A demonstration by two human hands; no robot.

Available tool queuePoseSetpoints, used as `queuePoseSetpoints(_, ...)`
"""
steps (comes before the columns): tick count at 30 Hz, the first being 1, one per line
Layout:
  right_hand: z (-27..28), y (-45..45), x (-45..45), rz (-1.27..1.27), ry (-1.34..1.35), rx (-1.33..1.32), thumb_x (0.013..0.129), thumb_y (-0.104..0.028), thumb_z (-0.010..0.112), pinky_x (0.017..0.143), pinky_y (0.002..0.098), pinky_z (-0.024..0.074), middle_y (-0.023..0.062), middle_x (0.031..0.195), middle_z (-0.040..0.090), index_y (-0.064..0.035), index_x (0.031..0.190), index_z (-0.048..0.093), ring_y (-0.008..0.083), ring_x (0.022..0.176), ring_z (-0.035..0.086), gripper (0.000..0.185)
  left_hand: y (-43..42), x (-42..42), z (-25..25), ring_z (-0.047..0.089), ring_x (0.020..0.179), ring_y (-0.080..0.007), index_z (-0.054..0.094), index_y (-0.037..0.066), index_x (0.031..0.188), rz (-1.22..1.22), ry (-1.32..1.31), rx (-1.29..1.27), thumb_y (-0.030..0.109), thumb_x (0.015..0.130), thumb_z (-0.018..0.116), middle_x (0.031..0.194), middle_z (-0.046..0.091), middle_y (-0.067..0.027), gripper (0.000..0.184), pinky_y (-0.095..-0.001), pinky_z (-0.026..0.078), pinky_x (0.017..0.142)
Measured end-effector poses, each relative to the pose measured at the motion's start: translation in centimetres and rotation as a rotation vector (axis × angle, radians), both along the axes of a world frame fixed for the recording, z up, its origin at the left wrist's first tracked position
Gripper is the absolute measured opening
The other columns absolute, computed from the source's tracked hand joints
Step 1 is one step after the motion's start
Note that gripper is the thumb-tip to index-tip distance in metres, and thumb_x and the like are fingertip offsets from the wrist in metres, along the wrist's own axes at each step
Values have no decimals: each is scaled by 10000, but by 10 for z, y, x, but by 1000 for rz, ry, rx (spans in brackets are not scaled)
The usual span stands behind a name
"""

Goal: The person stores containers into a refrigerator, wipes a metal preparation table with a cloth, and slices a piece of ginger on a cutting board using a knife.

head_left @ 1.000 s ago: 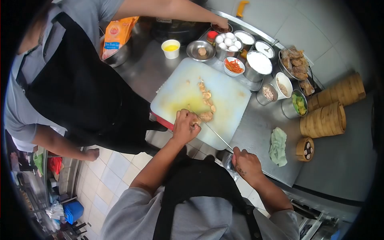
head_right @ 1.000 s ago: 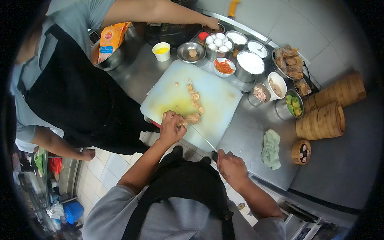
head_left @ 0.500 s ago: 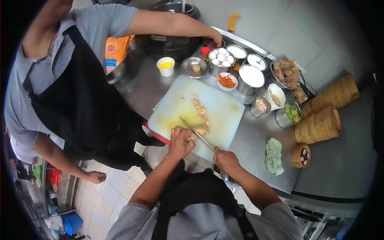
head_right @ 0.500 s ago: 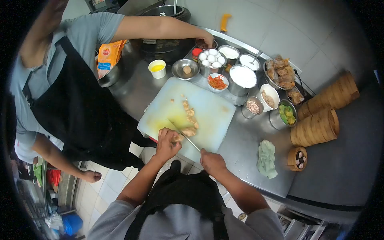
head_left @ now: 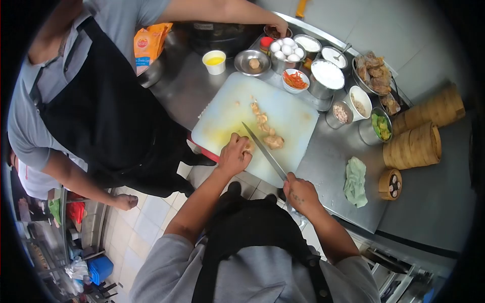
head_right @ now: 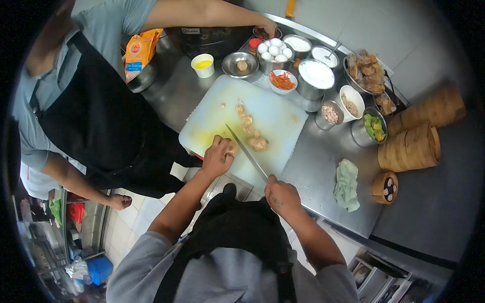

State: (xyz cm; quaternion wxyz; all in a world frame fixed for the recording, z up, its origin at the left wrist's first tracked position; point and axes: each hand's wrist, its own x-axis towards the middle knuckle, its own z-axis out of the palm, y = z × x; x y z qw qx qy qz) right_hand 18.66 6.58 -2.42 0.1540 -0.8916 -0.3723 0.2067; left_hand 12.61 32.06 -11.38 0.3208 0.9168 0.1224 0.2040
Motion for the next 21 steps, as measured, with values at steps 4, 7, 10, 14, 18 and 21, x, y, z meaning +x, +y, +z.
queuePoseSetpoints(4, 9, -8, -15, 29, -12, 50, 934, -135, 507, 637, 525, 516, 228, 665, 630, 6, 909, 523, 425, 637, 642, 145, 12, 1, -5, 601, 827, -395, 559, 56, 1079, -52, 11, 43, 124, 724, 587, 998, 504, -172, 362, -491, 515, 712)
queuePoseSetpoints(7, 20, -9, -20, 25, 3, 36, 931, -125, 510, 643, 523, 519, 233, 668, 630, 7, 905, 523, 425, 647, 647, 135, 16, 1, -8, 600, 826, -399, 555, 59, 1077, -111, 5, 54, 120, 712, 577, 996, 500, -175, 370, -496, 514, 702)
queuePoseSetpoints(10, 27, -8, -19, 21, -2, 17, 926, -115, 514, 649, 523, 521, 237, 675, 633, 11, 900, 524, 426, 652, 651, 129, 20, 2, -12, 596, 813, -405, 549, 60, 1075, -130, -3, 51, 113, 702, 574, 996, 496, -178, 378, -502, 512, 688)
queuePoseSetpoints(14, 32, -6, -19, 30, 32, 13, 919, -102, 518, 659, 524, 525, 242, 690, 640, 20, 892, 526, 425, 662, 659, 125, 21, 1, -12, 594, 802, -407, 547, 61, 1077, -153, -9, 52, 109, 696, 572, 1005, 489, -178, 385, -501, 513, 682)
queuePoseSetpoints(18, 34, -4, -21, 22, 16, -16, 917, -100, 515, 662, 520, 531, 244, 694, 642, 24, 894, 530, 423, 667, 663, 126, 20, 1, -11, 598, 803, -402, 548, 61, 1102, -162, 18, 62, 119, 684, 580, 1015, 483, -177, 423, -493, 521, 689)
queuePoseSetpoints(21, 34, -4, -20, 19, 9, -30, 916, -98, 513, 659, 515, 534, 246, 692, 641, 24, 893, 531, 423, 667, 664, 126, 20, 0, -10, 600, 806, -401, 546, 63, 1119, -166, 43, 44, 123, 679, 584, 1016, 481, -176, 446, -488, 525, 696)
